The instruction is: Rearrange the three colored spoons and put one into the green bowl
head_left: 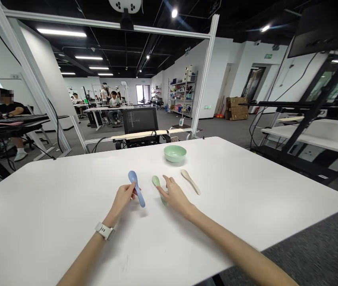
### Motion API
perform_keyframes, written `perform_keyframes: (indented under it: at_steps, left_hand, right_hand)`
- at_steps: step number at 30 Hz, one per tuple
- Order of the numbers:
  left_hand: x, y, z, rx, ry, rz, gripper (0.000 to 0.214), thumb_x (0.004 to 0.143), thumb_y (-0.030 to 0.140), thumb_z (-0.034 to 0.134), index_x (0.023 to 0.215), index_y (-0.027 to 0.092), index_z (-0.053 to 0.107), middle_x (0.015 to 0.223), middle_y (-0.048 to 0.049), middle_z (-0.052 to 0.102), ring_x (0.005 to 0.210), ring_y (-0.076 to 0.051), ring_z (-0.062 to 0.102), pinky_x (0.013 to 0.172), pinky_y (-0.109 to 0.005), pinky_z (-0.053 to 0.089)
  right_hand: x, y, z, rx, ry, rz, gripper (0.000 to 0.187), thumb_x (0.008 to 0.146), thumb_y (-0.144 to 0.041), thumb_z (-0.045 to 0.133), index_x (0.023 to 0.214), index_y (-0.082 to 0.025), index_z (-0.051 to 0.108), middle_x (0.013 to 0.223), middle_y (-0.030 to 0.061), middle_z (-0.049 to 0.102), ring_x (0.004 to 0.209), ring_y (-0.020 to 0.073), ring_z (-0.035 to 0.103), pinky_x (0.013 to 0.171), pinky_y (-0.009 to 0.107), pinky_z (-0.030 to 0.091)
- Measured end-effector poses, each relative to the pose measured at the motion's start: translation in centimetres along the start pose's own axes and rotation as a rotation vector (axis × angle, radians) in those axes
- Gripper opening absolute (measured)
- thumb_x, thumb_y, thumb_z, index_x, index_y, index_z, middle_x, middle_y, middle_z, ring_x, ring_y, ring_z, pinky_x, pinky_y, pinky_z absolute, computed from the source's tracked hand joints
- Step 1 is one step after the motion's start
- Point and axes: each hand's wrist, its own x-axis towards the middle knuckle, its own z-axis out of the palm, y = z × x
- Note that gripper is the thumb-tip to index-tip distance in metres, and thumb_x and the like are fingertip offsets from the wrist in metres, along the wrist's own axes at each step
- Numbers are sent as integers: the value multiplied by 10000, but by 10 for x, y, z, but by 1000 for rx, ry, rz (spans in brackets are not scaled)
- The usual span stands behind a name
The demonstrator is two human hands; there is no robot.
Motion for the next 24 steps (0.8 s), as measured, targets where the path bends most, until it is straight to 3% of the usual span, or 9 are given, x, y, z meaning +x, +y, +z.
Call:
perform_keyframes:
  at_steps: [5,9,12,15,18,21,24]
  left_hand:
    - [11,-4,12,97,-31,-16,737,727,884,476,659,188,710,748,-114,759,612,-181,588,652,-342,455]
    - [19,-6,29,238,-50,-36,681,888,751,400,610,198,683,758,-119,778,693,-223,672,767,-371,498]
    - [22,-2,40,374,-64,-58,627,997,613,384,654,187,690,821,-105,785,822,-237,718,882,-403,524]
    - [25,5,51,488,-90,-77,416,1000,537,560,1024,162,735,1067,-74,773,980,-216,720,950,-450,574]
    - [28,12,65,566,-101,-78,446,957,473,680,1306,197,648,1309,-86,699,1119,-230,696,960,-478,609]
    - [30,15,77,615,-87,-71,448,962,459,675,1327,202,642,1352,-95,682,1155,-244,686,977,-489,605]
    - [32,16,85,649,-66,-76,442,964,459,671,1326,207,645,1364,-94,678,1166,-248,682,986,-490,602]
  right_hand:
    - [4,8,20,-101,-140,-27,448,1023,-235,525,1462,-148,552,1252,185,704,1126,295,689,971,394,528]
    - [8,17,11,17,-91,-78,484,978,-136,468,1453,-130,560,1211,160,731,1109,255,689,978,365,507]
    - [16,45,-23,68,34,-49,479,972,-231,498,1438,-150,577,986,84,735,893,229,682,854,347,513]
    - [23,91,-70,48,143,14,508,977,-361,487,1420,-132,589,824,24,673,719,202,609,732,327,487]
    - [25,145,-115,-31,243,80,495,923,-381,511,1342,-152,638,718,-15,612,661,201,565,685,323,463]
    - [25,193,-148,-95,301,164,475,885,-403,552,1284,-171,665,700,-21,605,635,199,566,667,320,463]
    - [26,226,-165,-133,271,233,454,869,-440,572,1226,-186,692,687,-14,611,619,206,569,655,325,472]
